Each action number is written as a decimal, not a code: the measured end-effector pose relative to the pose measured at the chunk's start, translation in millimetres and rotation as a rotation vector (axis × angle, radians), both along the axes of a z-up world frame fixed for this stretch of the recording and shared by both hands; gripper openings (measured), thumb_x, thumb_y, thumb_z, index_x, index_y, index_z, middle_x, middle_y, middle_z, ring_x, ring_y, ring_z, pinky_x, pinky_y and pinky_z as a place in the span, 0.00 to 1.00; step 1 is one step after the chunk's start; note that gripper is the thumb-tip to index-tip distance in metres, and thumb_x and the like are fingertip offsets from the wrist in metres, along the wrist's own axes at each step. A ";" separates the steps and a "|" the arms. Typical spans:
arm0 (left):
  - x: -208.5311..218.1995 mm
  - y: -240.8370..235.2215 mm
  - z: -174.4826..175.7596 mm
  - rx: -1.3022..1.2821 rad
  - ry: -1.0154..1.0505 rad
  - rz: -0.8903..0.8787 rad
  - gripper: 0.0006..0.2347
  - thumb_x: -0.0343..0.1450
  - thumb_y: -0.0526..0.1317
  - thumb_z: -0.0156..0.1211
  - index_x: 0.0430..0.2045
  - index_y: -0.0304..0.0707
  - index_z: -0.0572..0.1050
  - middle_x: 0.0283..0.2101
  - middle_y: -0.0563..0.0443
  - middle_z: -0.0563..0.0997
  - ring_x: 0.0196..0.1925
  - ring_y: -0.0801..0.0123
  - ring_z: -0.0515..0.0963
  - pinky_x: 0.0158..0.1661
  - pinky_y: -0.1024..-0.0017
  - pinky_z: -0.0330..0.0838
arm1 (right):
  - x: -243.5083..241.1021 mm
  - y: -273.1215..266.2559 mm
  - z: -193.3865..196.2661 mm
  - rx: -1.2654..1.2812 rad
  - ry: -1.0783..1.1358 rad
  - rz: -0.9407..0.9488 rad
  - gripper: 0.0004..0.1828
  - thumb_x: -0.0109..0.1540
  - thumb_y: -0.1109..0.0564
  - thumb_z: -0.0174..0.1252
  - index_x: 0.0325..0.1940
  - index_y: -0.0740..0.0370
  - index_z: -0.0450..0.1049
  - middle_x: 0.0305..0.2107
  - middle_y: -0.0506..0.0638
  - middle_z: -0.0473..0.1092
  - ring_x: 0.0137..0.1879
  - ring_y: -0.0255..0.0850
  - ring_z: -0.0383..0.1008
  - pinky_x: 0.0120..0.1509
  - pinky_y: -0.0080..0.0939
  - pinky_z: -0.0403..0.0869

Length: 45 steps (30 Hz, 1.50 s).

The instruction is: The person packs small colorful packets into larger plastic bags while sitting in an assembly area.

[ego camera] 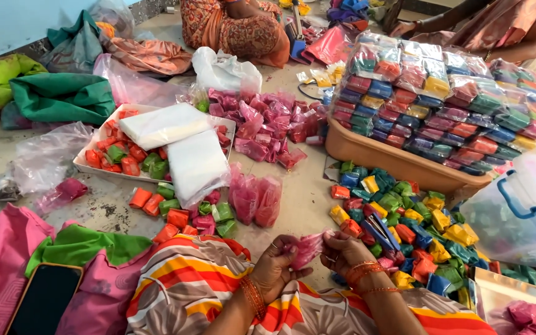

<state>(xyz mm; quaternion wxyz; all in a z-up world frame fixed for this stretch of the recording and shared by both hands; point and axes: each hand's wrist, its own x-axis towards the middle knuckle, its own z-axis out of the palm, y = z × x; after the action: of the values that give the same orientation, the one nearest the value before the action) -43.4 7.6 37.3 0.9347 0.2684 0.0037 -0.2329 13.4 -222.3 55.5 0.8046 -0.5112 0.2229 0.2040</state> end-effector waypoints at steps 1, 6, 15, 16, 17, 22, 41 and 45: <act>3.1 0.1 -7.2 -0.001 0.000 -0.001 0.06 0.72 0.36 0.61 0.40 0.48 0.75 0.43 0.58 0.79 0.47 0.71 0.82 0.47 0.56 0.82 | -2.2 3.1 5.4 -0.001 0.000 -0.001 0.03 0.62 0.58 0.61 0.39 0.57 0.74 0.31 0.45 0.74 0.36 0.38 0.76 0.42 0.45 0.77; -1.7 -0.7 13.6 0.288 0.009 0.003 0.06 0.71 0.37 0.66 0.33 0.39 0.74 0.34 0.51 0.80 0.36 0.70 0.81 0.39 0.68 0.79 | -5.1 9.2 0.9 -0.160 -0.251 0.008 0.06 0.61 0.58 0.65 0.40 0.60 0.76 0.25 0.45 0.72 0.28 0.35 0.72 0.35 0.40 0.75; 23.5 -16.3 -61.9 0.313 -0.151 0.262 0.05 0.72 0.35 0.66 0.34 0.35 0.76 0.34 0.55 0.79 0.36 0.75 0.77 0.43 0.74 0.72 | -5.5 16.7 -14.8 -0.111 -0.240 0.072 0.09 0.62 0.56 0.64 0.36 0.62 0.72 0.25 0.47 0.73 0.29 0.36 0.73 0.37 0.42 0.76; 22.6 -13.0 -53.4 0.313 -0.151 0.261 0.05 0.72 0.35 0.66 0.34 0.35 0.76 0.34 0.55 0.79 0.36 0.75 0.77 0.43 0.74 0.72 | -6.1 18.9 -11.9 -0.112 -0.240 0.071 0.09 0.62 0.56 0.64 0.36 0.62 0.72 0.25 0.47 0.73 0.29 0.36 0.73 0.37 0.42 0.76; 21.7 -9.7 -44.7 0.134 -0.096 0.252 0.03 0.71 0.32 0.65 0.33 0.37 0.76 0.35 0.56 0.80 0.39 0.75 0.78 0.46 0.74 0.72 | -6.7 21.1 -8.8 -0.049 -0.233 0.034 0.09 0.62 0.56 0.63 0.35 0.62 0.71 0.26 0.48 0.73 0.30 0.38 0.75 0.39 0.44 0.78; 22.2 -4.5 -31.3 -0.127 0.001 0.184 0.04 0.71 0.30 0.63 0.34 0.40 0.76 0.36 0.58 0.80 0.42 0.74 0.78 0.53 0.72 0.71 | -6.6 27.4 -9.1 -0.022 -0.215 -0.046 0.06 0.64 0.58 0.60 0.37 0.63 0.72 0.27 0.48 0.74 0.31 0.37 0.75 0.41 0.44 0.78; 9.4 0.6 45.9 1.290 -0.509 0.251 0.13 0.64 0.37 0.69 0.37 0.32 0.73 0.31 0.42 0.83 0.34 0.60 0.86 0.35 0.67 0.78 | -11.0 40.5 -15.0 -0.540 -0.587 0.114 0.02 0.59 0.66 0.65 0.35 0.68 0.78 0.27 0.48 0.78 0.33 0.32 0.75 0.37 0.34 0.73; 4.4 -6.4 52.9 1.454 -0.556 0.372 0.12 0.66 0.33 0.66 0.36 0.28 0.70 0.38 0.32 0.80 0.40 0.45 0.83 0.38 0.56 0.77 | -24.9 51.2 5.5 -0.629 -0.469 0.215 0.02 0.62 0.64 0.63 0.37 0.67 0.78 0.26 0.49 0.75 0.30 0.35 0.71 0.31 0.39 0.69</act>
<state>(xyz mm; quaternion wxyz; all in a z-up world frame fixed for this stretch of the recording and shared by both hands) -39.0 1.2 90.2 0.5157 0.8538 -0.0338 0.0630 -11.5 -171.1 61.0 0.6121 -0.7854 0.0301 0.0864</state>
